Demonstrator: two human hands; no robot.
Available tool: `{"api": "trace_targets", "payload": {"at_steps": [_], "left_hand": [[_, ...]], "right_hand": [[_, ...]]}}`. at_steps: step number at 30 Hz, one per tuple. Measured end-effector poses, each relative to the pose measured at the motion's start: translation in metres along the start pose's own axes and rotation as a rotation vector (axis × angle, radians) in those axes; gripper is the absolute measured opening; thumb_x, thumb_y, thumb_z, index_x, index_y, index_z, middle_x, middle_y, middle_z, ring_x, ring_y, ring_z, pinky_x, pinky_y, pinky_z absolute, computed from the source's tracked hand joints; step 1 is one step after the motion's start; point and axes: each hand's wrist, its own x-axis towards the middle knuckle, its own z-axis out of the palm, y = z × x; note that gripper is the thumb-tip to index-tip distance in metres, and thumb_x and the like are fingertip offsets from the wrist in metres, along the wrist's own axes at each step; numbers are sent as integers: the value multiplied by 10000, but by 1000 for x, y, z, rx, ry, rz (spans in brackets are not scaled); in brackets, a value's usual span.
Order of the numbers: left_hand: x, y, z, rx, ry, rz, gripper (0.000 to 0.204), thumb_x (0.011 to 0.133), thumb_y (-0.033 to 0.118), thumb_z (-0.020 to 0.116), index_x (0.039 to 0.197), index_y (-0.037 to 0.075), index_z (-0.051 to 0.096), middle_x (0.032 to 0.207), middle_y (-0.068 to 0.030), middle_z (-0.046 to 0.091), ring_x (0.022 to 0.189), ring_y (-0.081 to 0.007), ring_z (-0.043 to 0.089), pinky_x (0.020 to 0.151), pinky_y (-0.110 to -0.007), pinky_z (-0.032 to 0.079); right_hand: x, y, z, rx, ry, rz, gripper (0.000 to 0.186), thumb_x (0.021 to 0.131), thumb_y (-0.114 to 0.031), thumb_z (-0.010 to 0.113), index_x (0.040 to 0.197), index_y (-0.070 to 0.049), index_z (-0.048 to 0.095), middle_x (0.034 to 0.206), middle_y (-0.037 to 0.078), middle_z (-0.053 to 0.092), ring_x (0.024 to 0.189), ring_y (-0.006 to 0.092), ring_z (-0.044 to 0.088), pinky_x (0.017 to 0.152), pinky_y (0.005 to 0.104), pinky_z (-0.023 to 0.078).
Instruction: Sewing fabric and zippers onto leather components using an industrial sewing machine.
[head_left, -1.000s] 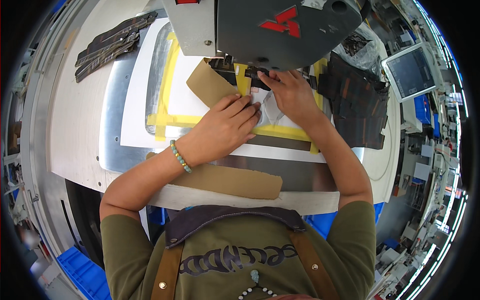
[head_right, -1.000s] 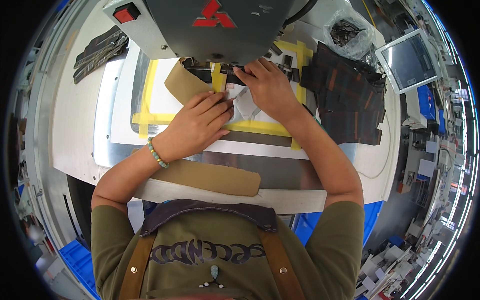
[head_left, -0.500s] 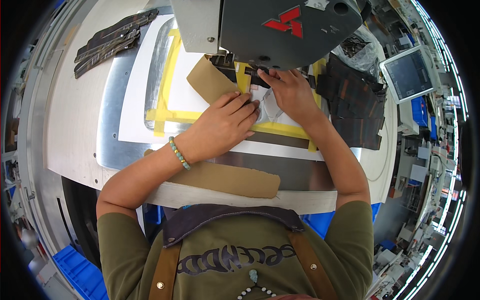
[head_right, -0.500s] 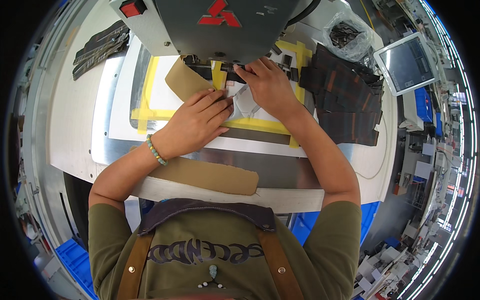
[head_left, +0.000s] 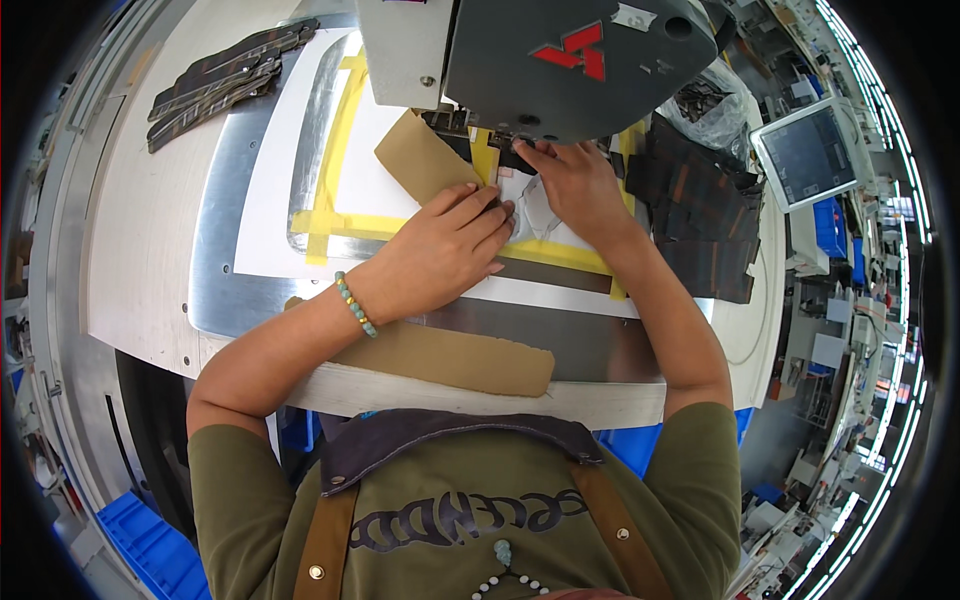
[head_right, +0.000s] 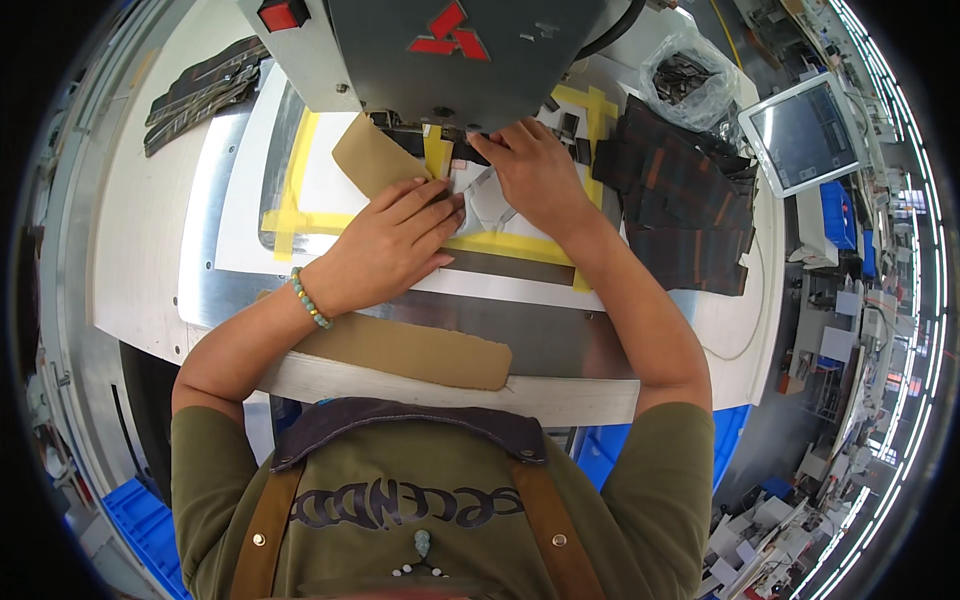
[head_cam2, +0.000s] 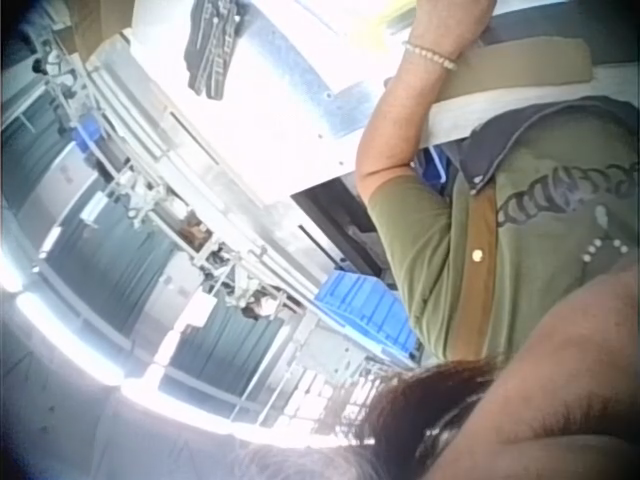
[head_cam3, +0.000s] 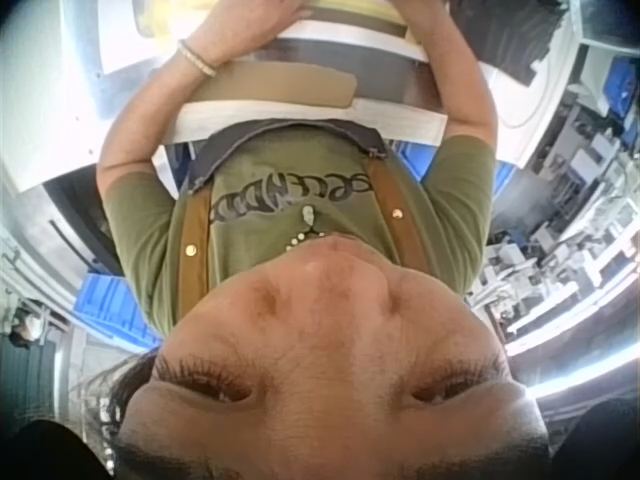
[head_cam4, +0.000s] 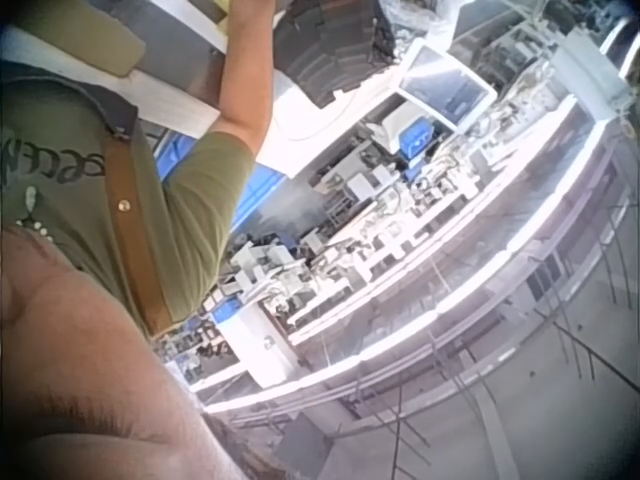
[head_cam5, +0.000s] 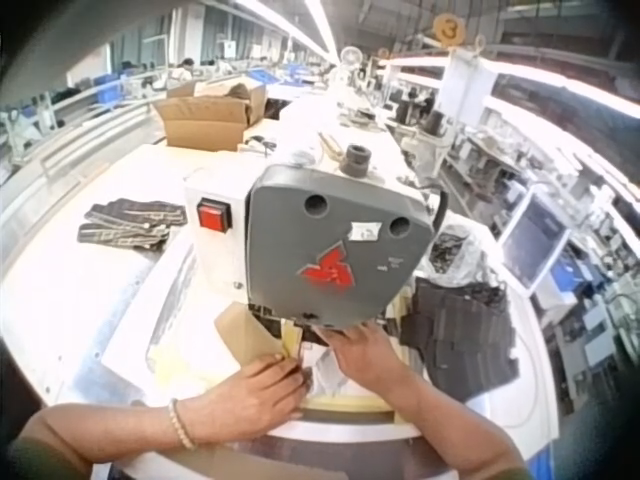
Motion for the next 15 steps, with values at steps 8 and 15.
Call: {"api": "trace_targets", "payload": {"at_steps": [8,15], "left_hand": [[0,0,-2,17,-4,15,476,898,253,794,1285,-6,695,1366,-110,685,1385,-310,570,1206,-474,436],[0,0,-2,13,5,19,473,899,263,789,1278,-5,698,1362,-109,684,1376,-305,571,1197,-470,443]], "right_hand": [[-1,0,-1,17,-11,-6,376,825,30,734,1179,-76,802,1005,69,649,950,267,678,835,401,600],[0,-3,-2,3,2,-11,390,813,34,744,1182,-78,801,1008,66,638,947,261,674,823,400,602]]}}
